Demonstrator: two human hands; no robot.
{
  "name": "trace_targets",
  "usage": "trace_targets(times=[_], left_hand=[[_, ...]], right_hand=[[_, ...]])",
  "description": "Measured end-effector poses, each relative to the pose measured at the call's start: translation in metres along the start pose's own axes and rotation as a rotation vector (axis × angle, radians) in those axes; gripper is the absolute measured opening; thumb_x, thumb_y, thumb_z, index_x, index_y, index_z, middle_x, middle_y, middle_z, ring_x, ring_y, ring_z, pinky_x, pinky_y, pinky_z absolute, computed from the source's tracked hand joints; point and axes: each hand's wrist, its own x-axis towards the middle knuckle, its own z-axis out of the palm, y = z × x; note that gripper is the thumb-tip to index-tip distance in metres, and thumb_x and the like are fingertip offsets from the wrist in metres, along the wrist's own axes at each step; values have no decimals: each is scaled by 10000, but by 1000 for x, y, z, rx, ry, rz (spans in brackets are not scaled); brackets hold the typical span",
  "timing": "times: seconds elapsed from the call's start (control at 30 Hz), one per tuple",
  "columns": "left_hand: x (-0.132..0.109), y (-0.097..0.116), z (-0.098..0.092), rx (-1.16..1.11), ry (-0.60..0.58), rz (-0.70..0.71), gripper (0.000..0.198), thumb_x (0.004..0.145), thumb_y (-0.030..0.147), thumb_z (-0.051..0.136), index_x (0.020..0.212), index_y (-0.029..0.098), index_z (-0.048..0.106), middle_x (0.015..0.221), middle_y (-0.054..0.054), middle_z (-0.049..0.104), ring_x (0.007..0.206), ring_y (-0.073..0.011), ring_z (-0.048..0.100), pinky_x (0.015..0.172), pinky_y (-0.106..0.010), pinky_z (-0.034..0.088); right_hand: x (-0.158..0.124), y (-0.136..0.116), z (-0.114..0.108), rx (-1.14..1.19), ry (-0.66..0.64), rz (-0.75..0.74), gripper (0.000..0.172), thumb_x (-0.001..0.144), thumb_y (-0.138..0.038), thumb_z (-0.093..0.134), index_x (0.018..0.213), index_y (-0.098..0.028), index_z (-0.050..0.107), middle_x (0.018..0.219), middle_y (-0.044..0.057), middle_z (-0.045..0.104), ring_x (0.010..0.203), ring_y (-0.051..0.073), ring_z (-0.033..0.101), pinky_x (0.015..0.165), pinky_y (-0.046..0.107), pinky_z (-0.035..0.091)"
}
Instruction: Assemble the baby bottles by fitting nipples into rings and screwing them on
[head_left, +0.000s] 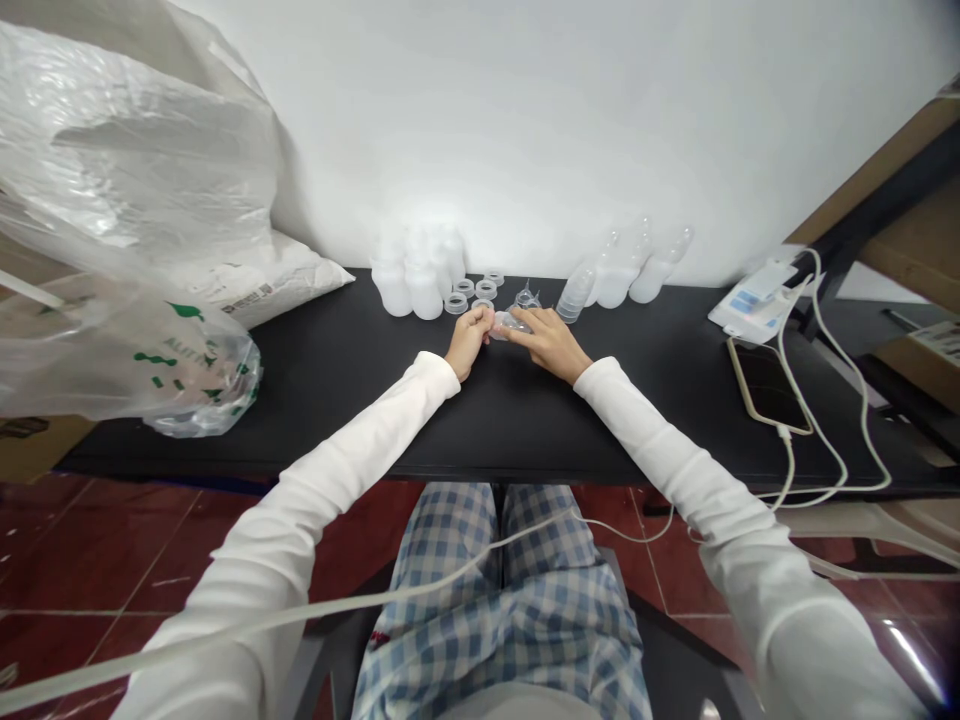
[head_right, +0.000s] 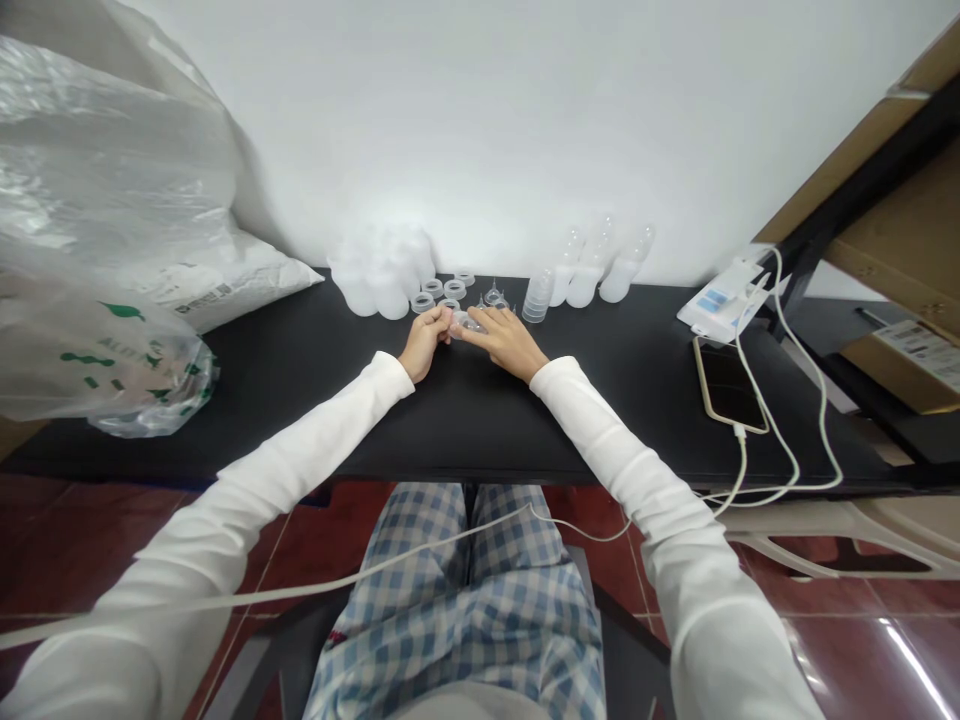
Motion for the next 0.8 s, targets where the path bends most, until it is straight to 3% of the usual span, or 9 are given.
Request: trace_targets(times=[0.2,0.4,0.63,0.8], left_hand=[[2,-1,-3,-43,-48,-44,404,909,324,681,593,169,484,567,35,422,529,-74,366,519,-214,312],[3,-3,-4,-63,-13,-25,442,899,371,706,581,169,476,566,38,414,523,-66,364,517,-210,332],[-1,1,-2,8,-55,-7,388,877,419,741,642,162,571,595,29,455,543,-74,403,513,-215,328],[0,0,-3,6,-21,10,436,870,431,746,600,164,533,572,36,439,527,-69,390,508,-218,323]], right_hand=[[1,-5,-6,63,-13,-93,329,1039,-167,419,1089,-297,717,1364,59,665,1192,232,587,930,428,472],[0,-3,-5,172,95,23,454,895,-54,416,1246,-207,659,1331,133,645,1170,267,576,952,441,462],[0,-5,-7,186,129,254,417,1006,-440,446,1264,-144,585,1140,158,699,1026,289,614,919,426,427],[2,-5,0,190,79,291,454,1061,-504,381,1244,-146,592,1025,120,721,889,245,649,876,382,425]])
